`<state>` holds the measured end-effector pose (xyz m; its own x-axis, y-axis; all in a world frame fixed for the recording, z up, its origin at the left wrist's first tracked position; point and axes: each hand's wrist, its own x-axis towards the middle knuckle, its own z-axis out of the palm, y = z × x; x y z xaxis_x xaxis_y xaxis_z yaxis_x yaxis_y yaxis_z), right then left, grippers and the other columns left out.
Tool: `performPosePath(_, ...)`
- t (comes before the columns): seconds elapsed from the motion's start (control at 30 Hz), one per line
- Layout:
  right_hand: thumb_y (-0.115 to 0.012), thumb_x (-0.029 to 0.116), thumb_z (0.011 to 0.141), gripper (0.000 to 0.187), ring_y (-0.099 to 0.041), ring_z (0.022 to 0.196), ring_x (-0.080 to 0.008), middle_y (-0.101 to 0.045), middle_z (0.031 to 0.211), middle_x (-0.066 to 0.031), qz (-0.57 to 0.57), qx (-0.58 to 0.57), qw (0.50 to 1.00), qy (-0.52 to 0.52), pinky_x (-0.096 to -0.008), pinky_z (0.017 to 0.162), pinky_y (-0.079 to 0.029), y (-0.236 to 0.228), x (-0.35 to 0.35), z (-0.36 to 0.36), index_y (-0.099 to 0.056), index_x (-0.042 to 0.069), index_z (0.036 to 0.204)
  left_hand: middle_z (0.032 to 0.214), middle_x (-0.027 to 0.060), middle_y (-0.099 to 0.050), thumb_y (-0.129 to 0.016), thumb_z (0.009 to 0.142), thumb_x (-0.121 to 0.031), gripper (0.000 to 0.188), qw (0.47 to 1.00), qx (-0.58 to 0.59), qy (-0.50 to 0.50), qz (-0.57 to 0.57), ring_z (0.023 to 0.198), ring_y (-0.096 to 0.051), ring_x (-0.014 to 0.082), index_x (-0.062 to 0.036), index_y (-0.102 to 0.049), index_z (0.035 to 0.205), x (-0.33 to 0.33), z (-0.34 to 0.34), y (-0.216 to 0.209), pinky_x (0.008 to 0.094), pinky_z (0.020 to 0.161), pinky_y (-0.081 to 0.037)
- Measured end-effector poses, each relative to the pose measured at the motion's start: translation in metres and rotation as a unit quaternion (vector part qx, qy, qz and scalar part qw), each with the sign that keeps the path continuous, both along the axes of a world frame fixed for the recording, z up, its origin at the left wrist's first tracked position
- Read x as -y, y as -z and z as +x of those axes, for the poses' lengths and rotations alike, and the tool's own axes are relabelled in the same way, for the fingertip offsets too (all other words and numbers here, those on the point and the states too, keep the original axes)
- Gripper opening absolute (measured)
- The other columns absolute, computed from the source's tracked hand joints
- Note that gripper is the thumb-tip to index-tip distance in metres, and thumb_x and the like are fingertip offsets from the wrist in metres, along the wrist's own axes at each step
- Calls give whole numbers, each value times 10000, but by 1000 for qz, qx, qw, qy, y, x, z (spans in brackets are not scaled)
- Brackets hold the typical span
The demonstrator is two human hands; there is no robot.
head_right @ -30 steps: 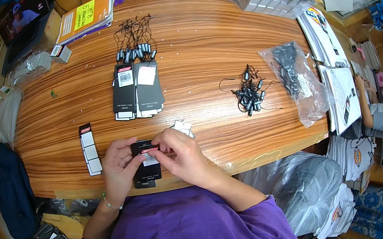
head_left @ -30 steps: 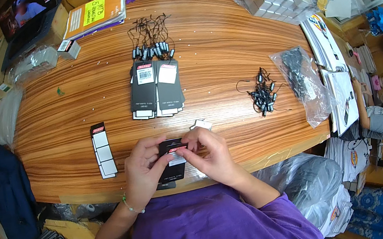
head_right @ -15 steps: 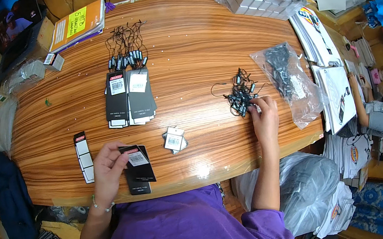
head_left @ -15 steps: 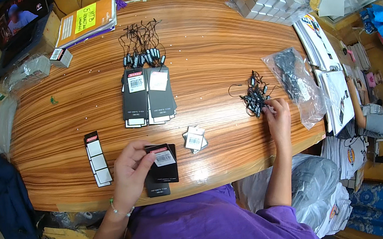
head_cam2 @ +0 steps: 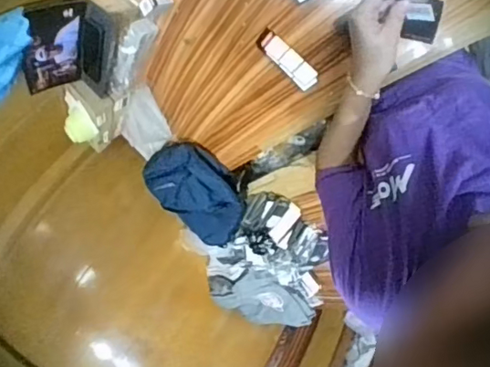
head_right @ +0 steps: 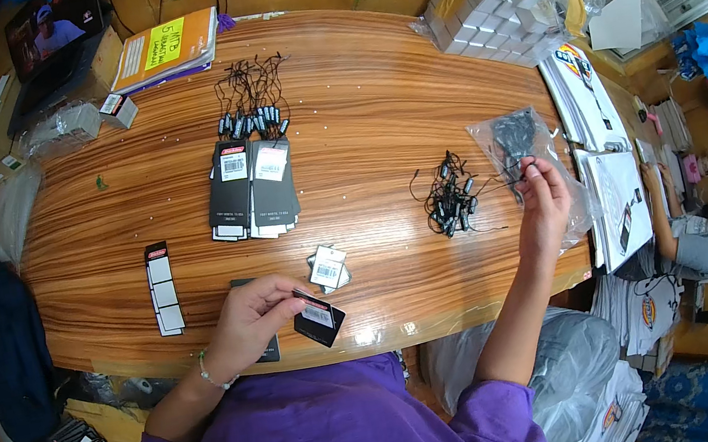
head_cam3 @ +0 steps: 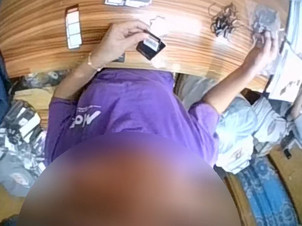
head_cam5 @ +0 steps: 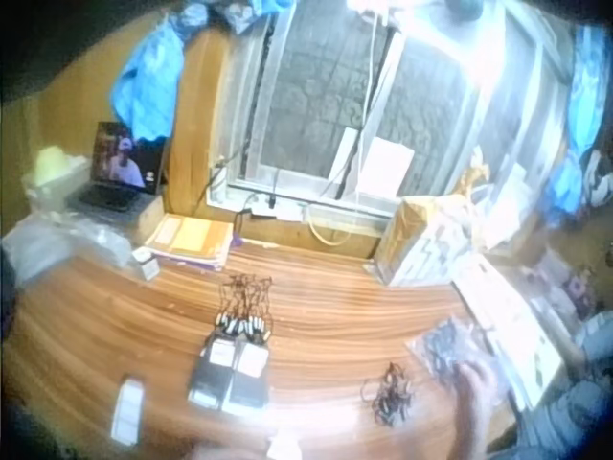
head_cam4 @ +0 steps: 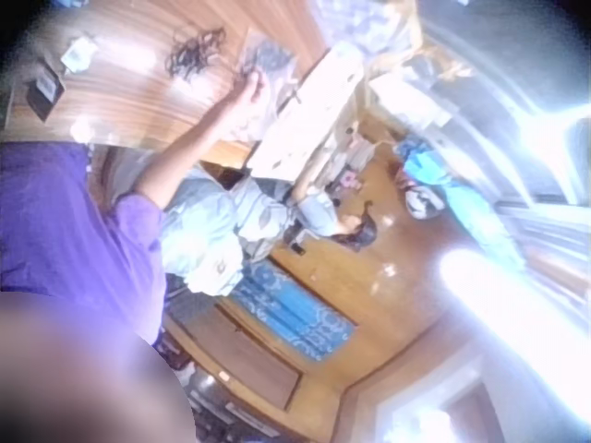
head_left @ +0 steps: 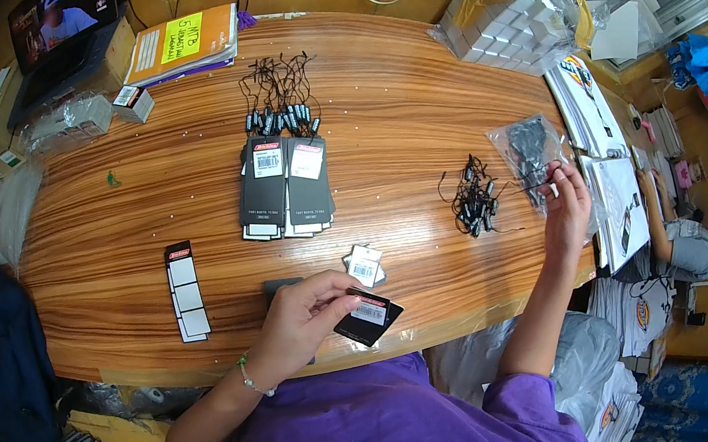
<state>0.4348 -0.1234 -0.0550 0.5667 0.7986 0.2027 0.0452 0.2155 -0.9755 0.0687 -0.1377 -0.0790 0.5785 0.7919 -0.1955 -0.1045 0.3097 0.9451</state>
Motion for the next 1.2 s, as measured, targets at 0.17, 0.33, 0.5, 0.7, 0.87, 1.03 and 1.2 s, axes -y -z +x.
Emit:
performPosePath(0.17,-548,31,850,126,-537,759,-98,-584,872,-55,-9,-29,998,-55,-213,658,-427,-11,-5,-5,-556,11,974,870,57,-637,-542,868,-38,134,1000,-12,13,25,812,-590,66,44,-580,966,0,-1,2,217,725,-483)
performPosePath(0.33,-585,29,818,91,-549,786,-136,-582,856,-66,3,-117,982,-150,-237,681,-427,2,3,-65,-565,21,906,934,81,-638,-553,847,-28,120,992,20,16,123,852,-609,120,29,-595,944,-14,14,4,246,755,-483)
performPosePath(0.5,-601,-56,760,105,-546,853,-148,-583,902,-76,-34,-149,958,-242,-253,780,-415,18,9,-147,-615,-9,853,919,94,-639,-561,847,-59,106,937,-39,-37,344,856,-606,125,6,-620,907,-30,42,2,238,755,-474)
performPosePath(0.7,-590,75,835,94,-530,846,-161,-576,916,-80,-47,-314,903,-290,-293,774,-426,25,-12,-159,-605,-2,887,863,129,-656,-566,840,-133,188,979,-78,26,184,764,-635,223,10,-620,950,-27,26,5,281,698,-478)
performPosePath(0.87,-504,187,903,161,-538,834,-195,-558,840,-82,11,-363,887,-285,-348,789,-447,-3,-35,-156,-546,31,911,842,75,-651,-571,837,-48,107,995,-41,-11,93,773,-601,96,15,-629,900,-21,9,5,222,715,-477)
performPosePath(1.03,-507,144,897,116,-473,679,-127,-553,800,-59,85,-328,869,-359,-279,639,-407,-18,-30,-157,-537,32,886,911,70,-614,-601,781,22,90,973,-30,-147,177,856,-577,123,2,-640,860,-33,-6,-1,226,768,-471)
performPosePath(1.2,-569,20,840,61,-515,645,-73,-615,824,-79,3,-7,959,-284,-210,579,-414,-17,-5,-188,-588,-16,885,899,70,-594,-651,716,59,108,910,-107,-242,319,865,-565,140,9,-651,812,-43,-17,-14,231,756,-473)
